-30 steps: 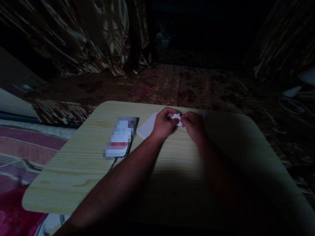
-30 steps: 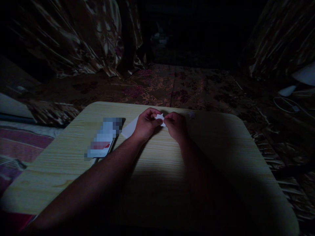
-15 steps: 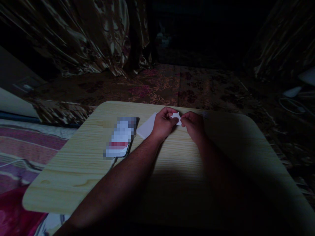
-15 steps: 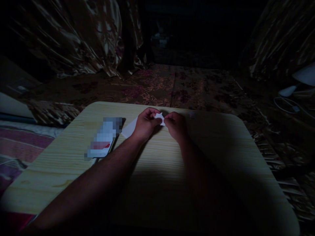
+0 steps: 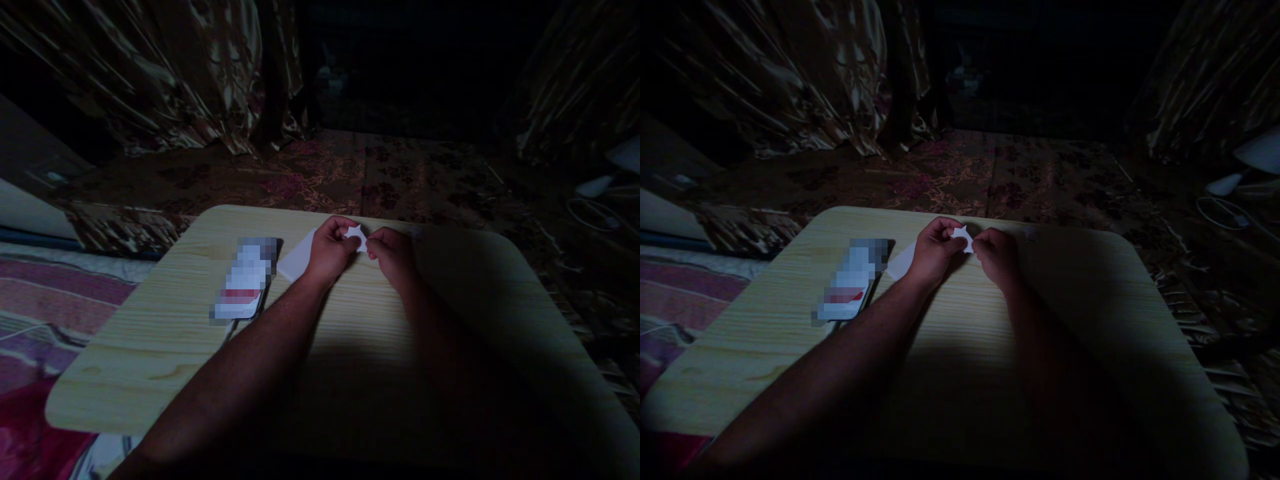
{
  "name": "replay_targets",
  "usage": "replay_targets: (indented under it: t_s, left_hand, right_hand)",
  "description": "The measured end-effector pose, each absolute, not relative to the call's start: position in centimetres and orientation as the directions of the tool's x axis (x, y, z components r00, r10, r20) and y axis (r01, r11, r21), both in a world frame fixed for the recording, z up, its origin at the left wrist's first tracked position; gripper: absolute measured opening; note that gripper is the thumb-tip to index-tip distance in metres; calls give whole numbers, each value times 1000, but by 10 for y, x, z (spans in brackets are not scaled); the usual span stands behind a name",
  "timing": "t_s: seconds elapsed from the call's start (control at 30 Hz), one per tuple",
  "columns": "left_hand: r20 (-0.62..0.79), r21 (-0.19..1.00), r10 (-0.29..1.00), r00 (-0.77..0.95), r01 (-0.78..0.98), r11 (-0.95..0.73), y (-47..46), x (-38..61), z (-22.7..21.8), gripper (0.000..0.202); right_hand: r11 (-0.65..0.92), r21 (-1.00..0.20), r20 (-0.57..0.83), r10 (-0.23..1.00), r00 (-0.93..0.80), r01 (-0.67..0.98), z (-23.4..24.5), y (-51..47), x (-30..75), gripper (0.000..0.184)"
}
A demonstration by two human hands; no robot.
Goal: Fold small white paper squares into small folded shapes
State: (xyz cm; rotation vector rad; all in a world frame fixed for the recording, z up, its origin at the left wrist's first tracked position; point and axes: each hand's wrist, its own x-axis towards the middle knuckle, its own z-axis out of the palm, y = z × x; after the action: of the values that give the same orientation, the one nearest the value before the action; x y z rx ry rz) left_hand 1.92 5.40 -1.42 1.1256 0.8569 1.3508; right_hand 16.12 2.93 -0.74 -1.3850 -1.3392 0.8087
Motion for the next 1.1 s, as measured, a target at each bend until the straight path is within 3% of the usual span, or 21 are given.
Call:
replay_targets:
  t_s: [0.23,0.6,0.83,1.1]
  left_hand:
    - [134,941,985,105,-325,-94,53,20,-13,33]
    - [143,943,987,72,-311,-113,54,20,-13,32]
    - [108,943,988,111,-327,-67,53,20,-9,47]
    - [97,935,994,46,-347,-75,53,19,-10,40]
  right_hand:
    - [158,-940,217,960,174,303,-11,31,162,10]
    - [88,-953,151,967,204,289,-4,28,158,12]
    - [111,-961,171,959,228,253,-2,27,161,17]
    - [100,-963,152,969,197,252,-2,27,159,16]
